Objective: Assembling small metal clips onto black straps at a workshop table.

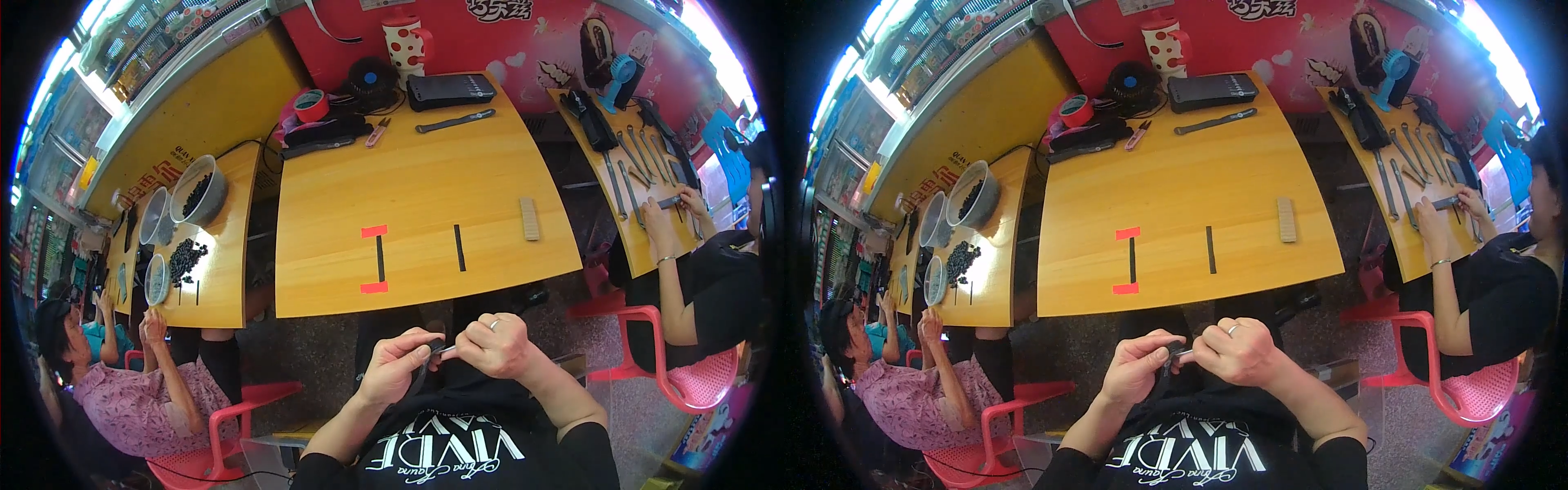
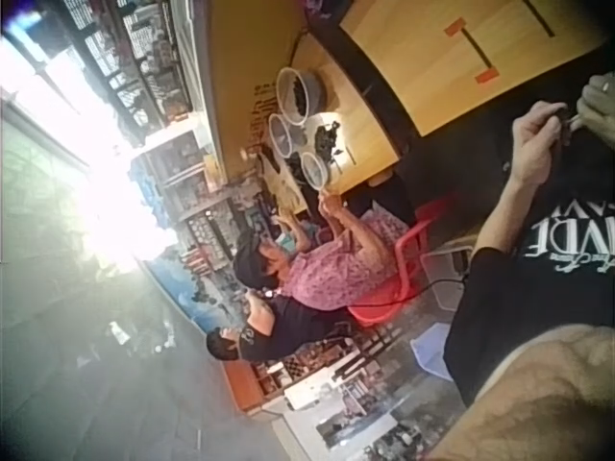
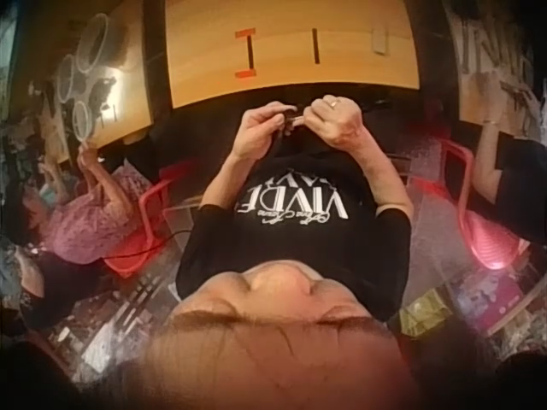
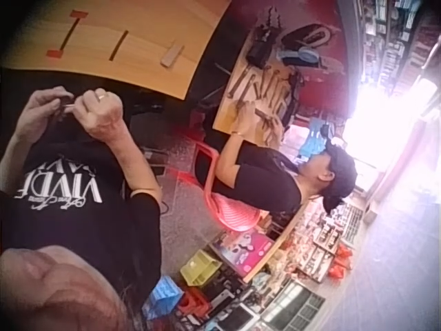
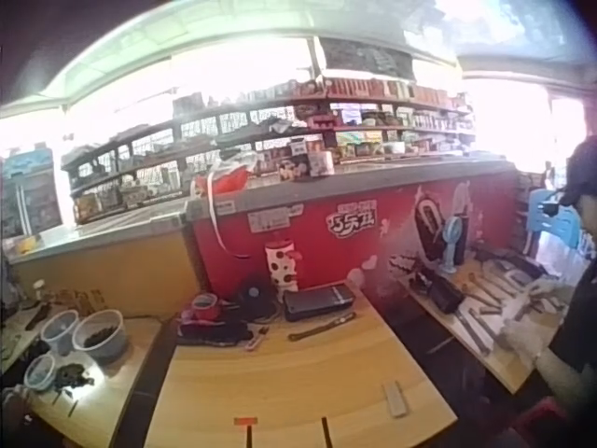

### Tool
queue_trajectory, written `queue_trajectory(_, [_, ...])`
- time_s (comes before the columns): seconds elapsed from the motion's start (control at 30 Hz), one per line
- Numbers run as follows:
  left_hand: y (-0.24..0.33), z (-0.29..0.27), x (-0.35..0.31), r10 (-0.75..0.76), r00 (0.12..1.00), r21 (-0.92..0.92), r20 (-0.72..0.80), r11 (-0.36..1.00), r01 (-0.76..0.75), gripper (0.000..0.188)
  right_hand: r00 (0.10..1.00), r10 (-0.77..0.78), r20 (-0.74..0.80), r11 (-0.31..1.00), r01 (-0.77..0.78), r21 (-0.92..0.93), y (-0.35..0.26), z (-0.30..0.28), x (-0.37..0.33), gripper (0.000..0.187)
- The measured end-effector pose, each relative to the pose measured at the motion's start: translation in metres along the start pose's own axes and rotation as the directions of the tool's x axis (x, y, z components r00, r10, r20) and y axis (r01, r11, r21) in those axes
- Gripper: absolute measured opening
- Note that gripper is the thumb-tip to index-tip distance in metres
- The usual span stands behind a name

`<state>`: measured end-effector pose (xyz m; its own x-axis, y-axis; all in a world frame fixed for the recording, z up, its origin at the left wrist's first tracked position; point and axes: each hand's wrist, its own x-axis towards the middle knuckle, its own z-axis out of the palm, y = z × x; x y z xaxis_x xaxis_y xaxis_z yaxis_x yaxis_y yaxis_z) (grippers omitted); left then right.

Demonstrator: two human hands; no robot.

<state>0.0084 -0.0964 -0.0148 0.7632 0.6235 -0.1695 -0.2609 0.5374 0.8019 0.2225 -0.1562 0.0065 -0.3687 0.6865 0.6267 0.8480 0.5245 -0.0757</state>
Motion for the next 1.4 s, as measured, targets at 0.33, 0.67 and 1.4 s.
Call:
queue_trajectory(0.33, [-0.002, 0.001, -0.001, 0.002, 1.000, 0.013, -0.018, 1.000, -0.002, 0.026, 0.999, -0.010, -0.046, 1.000, 0.010, -0.001, 0.003, -0.002, 0.003, 0.020])
queue_trajectory(0.67, [-0.006, -0.003, -0.002, -0.041, 0.999, -0.012, -0.022, 0.999, 0.041, 0.026, 0.994, -0.107, 0.022, 0.987, 0.109, -0.118, 0.002, -0.001, 0.003, 0.019])
queue_trajectory(1.4, [-0.026, -0.002, -0.001, -0.081, 0.959, -0.252, -0.272, 0.968, 0.011, 0.025, 0.994, -0.064, 0.085, 0.997, 0.067, -0.032, -0.027, 0.012, -0.008, 0.027])
